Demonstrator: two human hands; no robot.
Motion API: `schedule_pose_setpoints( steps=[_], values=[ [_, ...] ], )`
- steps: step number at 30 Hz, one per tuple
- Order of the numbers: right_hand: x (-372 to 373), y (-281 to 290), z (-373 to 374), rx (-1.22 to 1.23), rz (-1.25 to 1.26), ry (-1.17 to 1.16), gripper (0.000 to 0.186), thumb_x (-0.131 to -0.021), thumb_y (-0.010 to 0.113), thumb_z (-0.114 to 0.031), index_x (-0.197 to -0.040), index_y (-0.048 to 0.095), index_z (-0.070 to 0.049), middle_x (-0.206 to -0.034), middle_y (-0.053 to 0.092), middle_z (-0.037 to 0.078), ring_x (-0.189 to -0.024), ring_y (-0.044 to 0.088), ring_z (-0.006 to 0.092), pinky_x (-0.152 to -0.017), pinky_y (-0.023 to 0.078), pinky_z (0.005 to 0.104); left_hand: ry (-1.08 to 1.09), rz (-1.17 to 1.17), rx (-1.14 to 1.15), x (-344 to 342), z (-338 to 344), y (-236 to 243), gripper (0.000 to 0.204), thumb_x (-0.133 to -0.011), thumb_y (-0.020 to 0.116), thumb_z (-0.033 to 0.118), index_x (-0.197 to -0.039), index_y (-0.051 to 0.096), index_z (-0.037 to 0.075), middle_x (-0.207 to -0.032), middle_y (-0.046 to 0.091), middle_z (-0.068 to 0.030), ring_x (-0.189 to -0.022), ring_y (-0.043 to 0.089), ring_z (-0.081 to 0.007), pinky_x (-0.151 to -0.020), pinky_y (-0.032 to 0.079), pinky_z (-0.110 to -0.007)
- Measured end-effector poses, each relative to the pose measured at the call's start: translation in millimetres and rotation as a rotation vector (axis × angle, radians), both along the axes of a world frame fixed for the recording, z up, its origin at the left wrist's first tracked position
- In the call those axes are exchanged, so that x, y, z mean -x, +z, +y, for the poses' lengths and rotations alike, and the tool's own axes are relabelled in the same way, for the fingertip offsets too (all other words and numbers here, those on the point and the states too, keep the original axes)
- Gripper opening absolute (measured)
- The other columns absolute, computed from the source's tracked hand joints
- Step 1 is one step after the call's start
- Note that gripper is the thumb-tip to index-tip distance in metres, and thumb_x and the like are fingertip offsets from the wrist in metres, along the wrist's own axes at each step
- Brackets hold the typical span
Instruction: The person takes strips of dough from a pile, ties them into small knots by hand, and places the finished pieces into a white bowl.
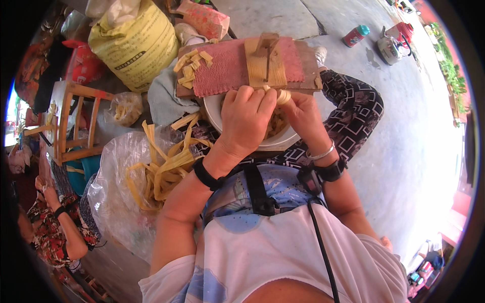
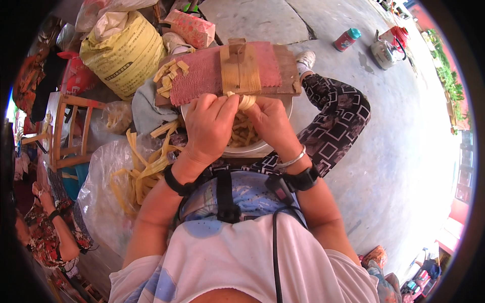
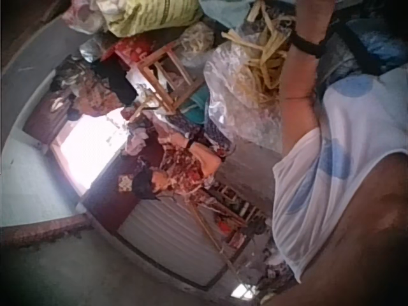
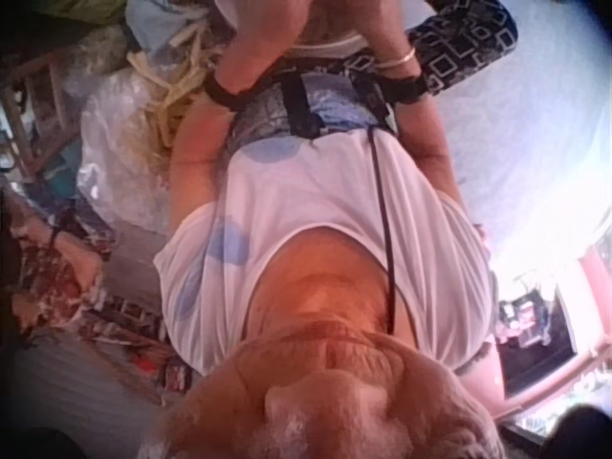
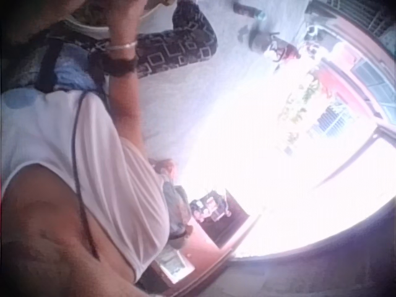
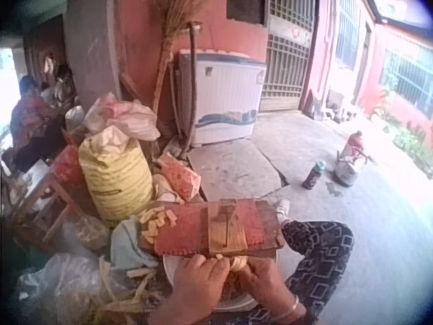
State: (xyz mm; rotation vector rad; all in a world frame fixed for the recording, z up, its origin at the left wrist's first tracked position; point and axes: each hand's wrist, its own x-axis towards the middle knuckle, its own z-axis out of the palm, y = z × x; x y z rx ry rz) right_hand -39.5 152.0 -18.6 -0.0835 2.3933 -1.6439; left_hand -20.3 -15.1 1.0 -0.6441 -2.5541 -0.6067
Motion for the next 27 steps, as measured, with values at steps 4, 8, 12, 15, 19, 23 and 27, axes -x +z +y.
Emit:
schedule_pose_setpoints(
  steps=[4,8,12,15,19,23,27],
  values=[
    [-14.7,15.9,-11.1,0.743,-0.505,-0.035,0.028,-0.097,0.058,-0.025,-0.092,0.070,-0.001,-0.092,0.065,0.002,-0.079,0.060,0.0115,-0.069,0.049,0.0265,-0.098,0.148,-0.226,-4.7,1.8,-18.7,0.030,-0.083,0.061,0.007,-0.113,0.063,0.001,-0.108,0.067,-0.0109,-0.107,0.058,-0.0307,-0.083,0.048,-0.038],
    [-13.7,9.6,-3.4,1.054,-0.652,0.055,0.020,-0.094,0.057,-0.015,-0.093,0.070,0.001,-0.108,0.059,0.001,-0.088,0.057,0.0108,-0.077,0.047,0.0248,-0.193,-0.056,-0.437,-11.5,6.7,-16.1,0.034,-0.084,0.063,0.008,-0.116,0.061,-0.002,-0.115,0.063,-0.0157,-0.112,0.056,-0.0345,-0.089,0.048,-0.039],
    [-3.0,0.8,1.2,0.268,0.064,0.094,0.014,-0.081,0.059,0.001,-0.092,0.067,0.003,-0.118,0.056,0.004,-0.099,0.057,0.0170,-0.083,0.047,0.0299,-0.186,-0.325,-0.602,-15.1,7.0,6.1,0.030,-0.086,0.062,0.011,-0.112,0.060,-0.004,-0.116,0.060,-0.0195,-0.105,0.058,-0.0385,-0.085,0.048,-0.042],
    [-3.1,6.9,-2.7,-0.188,0.624,0.086,0.014,-0.079,0.062,0.003,-0.092,0.068,0.001,-0.115,0.056,0.007,-0.099,0.055,0.0184,-0.083,0.046,0.0290,-0.059,-0.482,-0.623,-1.1,14.1,8.5,0.024,-0.089,0.060,0.016,-0.104,0.060,-0.003,-0.102,0.063,-0.0218,-0.091,0.060,-0.0414,-0.077,0.049,-0.045],
    [-5.6,7.4,-7.5,-0.115,0.647,-0.016,0.014,-0.079,0.064,0.003,-0.092,0.068,0.000,-0.115,0.055,0.008,-0.101,0.054,0.0204,-0.085,0.046,0.0296,0.040,-0.558,-0.618,7.1,17.3,-0.8,0.021,-0.093,0.054,0.018,-0.090,0.058,-0.001,-0.081,0.062,-0.0188,-0.072,0.059,-0.0383,-0.063,0.045,-0.045],
    [-1.7,21.5,-5.4,0.202,0.459,-0.222,0.010,-0.084,0.062,0.003,-0.092,0.067,0.004,-0.119,0.055,0.008,-0.105,0.054,0.0169,-0.089,0.044,0.0276,0.029,-0.835,-0.979,-9.5,18.0,2.2,0.028,-0.098,0.051,0.022,-0.084,0.057,-0.001,-0.067,0.054,-0.0066,-0.060,0.051,-0.0169,-0.055,0.040,-0.033],
    [5.4,19.9,2.0,0.319,0.261,-0.066,0.014,-0.088,0.059,0.000,-0.099,0.066,0.005,-0.128,0.054,0.008,-0.111,0.053,0.0142,-0.092,0.042,0.0252,-0.090,-1.074,-1.036,-33.8,6.6,8.0,0.029,-0.100,0.049,0.022,-0.088,0.058,-0.002,-0.066,0.047,-0.0005,-0.061,0.043,-0.0086,-0.055,0.037,-0.027]
  ],
)
